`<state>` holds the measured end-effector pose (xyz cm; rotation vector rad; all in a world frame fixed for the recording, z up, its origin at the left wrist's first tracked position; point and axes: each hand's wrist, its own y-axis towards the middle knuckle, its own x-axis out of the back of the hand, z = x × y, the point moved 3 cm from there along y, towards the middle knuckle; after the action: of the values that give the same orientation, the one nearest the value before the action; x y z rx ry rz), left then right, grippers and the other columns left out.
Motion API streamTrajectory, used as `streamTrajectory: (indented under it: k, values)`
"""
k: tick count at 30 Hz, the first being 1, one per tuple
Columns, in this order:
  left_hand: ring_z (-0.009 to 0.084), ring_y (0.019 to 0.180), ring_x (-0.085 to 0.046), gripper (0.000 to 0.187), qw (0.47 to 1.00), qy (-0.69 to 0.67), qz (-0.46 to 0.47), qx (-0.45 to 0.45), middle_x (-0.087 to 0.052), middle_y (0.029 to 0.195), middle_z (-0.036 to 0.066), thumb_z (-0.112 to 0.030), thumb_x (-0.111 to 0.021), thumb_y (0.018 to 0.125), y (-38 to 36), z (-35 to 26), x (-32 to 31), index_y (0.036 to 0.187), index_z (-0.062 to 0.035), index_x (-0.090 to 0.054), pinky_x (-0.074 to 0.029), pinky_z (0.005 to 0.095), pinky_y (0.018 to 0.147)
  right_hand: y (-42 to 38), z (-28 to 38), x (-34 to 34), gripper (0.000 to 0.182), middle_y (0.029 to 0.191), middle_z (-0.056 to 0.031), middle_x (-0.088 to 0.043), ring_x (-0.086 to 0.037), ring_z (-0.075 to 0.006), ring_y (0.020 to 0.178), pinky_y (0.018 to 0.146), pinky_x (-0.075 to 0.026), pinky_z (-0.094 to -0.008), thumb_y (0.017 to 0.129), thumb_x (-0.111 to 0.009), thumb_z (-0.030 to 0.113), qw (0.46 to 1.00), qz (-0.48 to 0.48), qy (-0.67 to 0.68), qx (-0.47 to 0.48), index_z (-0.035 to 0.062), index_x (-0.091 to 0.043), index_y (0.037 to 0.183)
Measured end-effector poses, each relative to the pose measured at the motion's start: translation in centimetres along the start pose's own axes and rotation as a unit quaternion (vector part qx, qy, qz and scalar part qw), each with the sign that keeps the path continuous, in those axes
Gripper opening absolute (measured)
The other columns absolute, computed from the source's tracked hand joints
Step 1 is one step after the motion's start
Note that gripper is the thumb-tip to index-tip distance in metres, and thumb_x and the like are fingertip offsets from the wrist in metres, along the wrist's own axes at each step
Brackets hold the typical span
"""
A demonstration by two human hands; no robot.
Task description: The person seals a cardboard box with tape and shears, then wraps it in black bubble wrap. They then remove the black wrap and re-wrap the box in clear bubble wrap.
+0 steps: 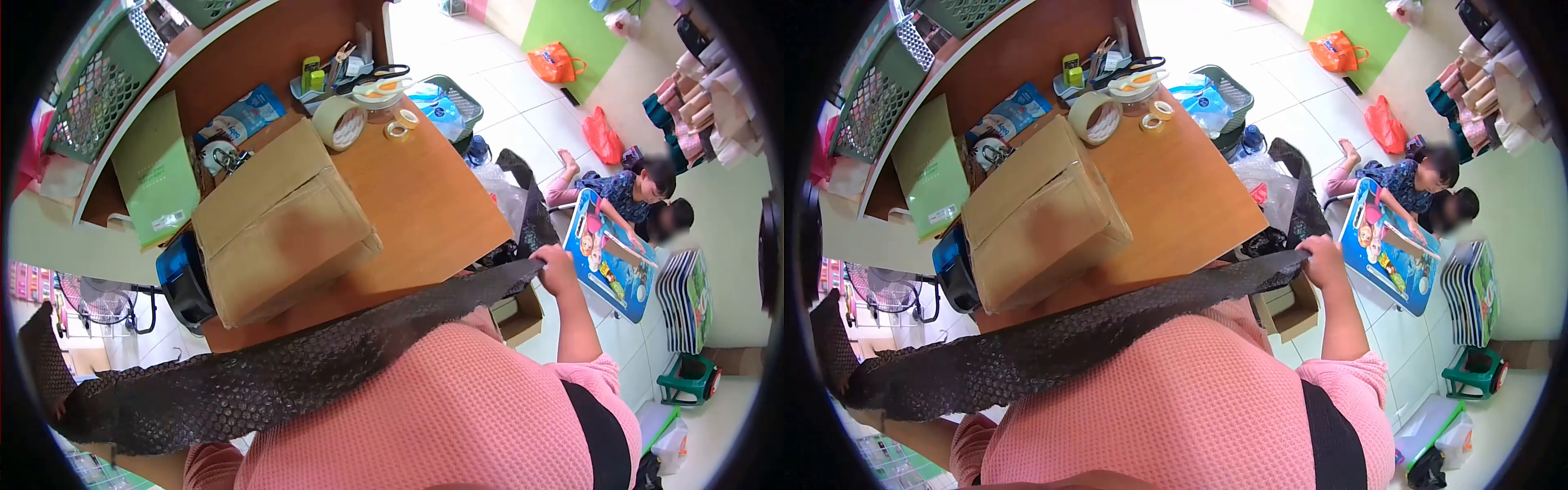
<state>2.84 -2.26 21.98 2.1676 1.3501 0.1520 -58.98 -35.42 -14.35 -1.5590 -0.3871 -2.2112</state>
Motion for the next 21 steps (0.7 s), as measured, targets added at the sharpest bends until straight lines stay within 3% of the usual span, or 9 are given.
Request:
streamTrajectory:
  k: [2,5,7,9,14,15,17,19,21]
  values:
    - [0.0327,0.134,-0.049,0.078,1.000,-0.001,0.027,-0.010,-0.048,0.148,0.021,-0.023,-0.078,0.089,-1.2,0.4,-1.7,0.148,0.0085,-0.039,-0.039,0.0441,0.114,-0.3,-1.8,0.9,0.020,0.097,-0.0102,-0.073,-0.068,-0.0311,0.086,0.078,-0.050,-0.0394,0.084,-0.065,0.014,0.984,-0.158,0.064,0.052,0.0099,-0.069,0.104]
    - [0.0327,0.134,-0.049,0.079,0.996,-0.002,0.080,-0.026,-0.047,0.148,0.021,-0.023,-0.079,0.088,-2.7,0.8,-5.1,0.148,0.0083,-0.038,-0.039,0.0442,0.114,-2.0,-5.1,-2.6,0.032,0.101,-0.0137,-0.072,-0.067,-0.0303,0.101,0.080,-0.050,-0.0463,0.090,-0.068,0.035,0.915,-0.003,0.371,-0.161,0.0042,-0.066,0.101]
    - [0.0327,0.134,-0.049,0.079,0.991,-0.004,0.125,-0.037,-0.047,0.148,0.021,-0.023,-0.079,0.088,-3.5,1.2,-7.7,0.148,0.0082,-0.038,-0.039,0.0442,0.114,-3.9,-1.9,-5.7,0.048,0.114,-0.0220,-0.070,-0.069,-0.0350,0.099,0.090,-0.054,-0.0433,0.089,-0.066,0.030,0.896,0.422,-0.036,-0.137,-0.0005,-0.062,0.125]
    - [0.0327,0.134,-0.049,0.080,0.985,-0.010,0.167,-0.046,-0.047,0.148,0.021,-0.022,-0.079,0.088,-4.6,1.8,-10.2,0.148,0.0081,-0.037,-0.039,0.0443,0.114,-6.8,2.1,-6.5,0.042,0.118,-0.0211,-0.069,-0.071,-0.0319,0.089,0.072,-0.061,-0.0425,0.094,-0.057,0.023,0.721,0.655,0.034,-0.222,-0.0002,-0.062,0.130]
    - [0.0327,0.134,-0.048,0.081,0.967,-0.010,0.246,-0.066,-0.046,0.149,0.021,-0.022,-0.080,0.087,-8.2,2.6,-14.3,0.149,0.0079,-0.036,-0.039,0.0444,0.114,-3.0,-0.3,-13.3,0.025,0.088,-0.0165,-0.073,-0.071,-0.0279,0.083,0.070,-0.057,-0.0468,0.084,-0.062,0.014,0.911,0.407,-0.058,0.029,0.0014,-0.073,0.103]
    - [0.0327,0.135,-0.048,0.082,0.963,-0.007,0.260,-0.069,-0.046,0.149,0.021,-0.022,-0.080,0.087,-9.0,2.7,-14.9,0.149,0.0079,-0.036,-0.039,0.0445,0.114,-1.8,-1.7,-14.4,0.024,0.086,-0.0134,-0.073,-0.071,-0.0279,0.082,0.070,-0.056,-0.0459,0.082,-0.064,0.014,0.947,0.301,0.024,-0.106,0.0017,-0.074,0.101]
    - [0.0327,0.135,-0.048,0.082,0.955,-0.003,0.285,-0.076,-0.046,0.149,0.021,-0.021,-0.080,0.087,-10.5,2.7,-15.9,0.150,0.0078,-0.036,-0.038,0.0445,0.114,-0.5,-3.3,-16.3,0.023,0.084,-0.0104,-0.073,-0.070,-0.0280,0.081,0.070,-0.056,-0.0451,0.081,-0.067,0.015,0.947,0.185,0.105,-0.239,0.0020,-0.074,0.099]
    - [0.0327,0.135,-0.047,0.083,0.948,0.000,0.307,-0.087,-0.046,0.149,0.021,-0.021,-0.081,0.086,-11.9,2.6,-16.7,0.150,0.0077,-0.035,-0.038,0.0446,0.114,0.1,-3.2,-17.5,0.015,0.080,-0.0080,-0.071,-0.066,-0.0251,0.072,0.063,-0.053,-0.0403,0.079,-0.069,0.015,0.779,0.031,0.468,-0.417,0.0050,-0.072,0.090]
    - [0.0327,0.135,-0.047,0.084,0.939,0.006,0.330,-0.096,-0.046,0.149,0.021,-0.021,-0.081,0.086,-13.2,2.1,-17.2,0.150,0.0076,-0.035,-0.038,0.0446,0.115,0.2,0.4,-14.8,0.017,0.082,-0.0070,-0.070,-0.065,-0.0253,0.073,0.065,-0.053,-0.0406,0.081,-0.067,0.014,0.773,0.191,0.442,-0.413,0.0047,-0.073,0.093]
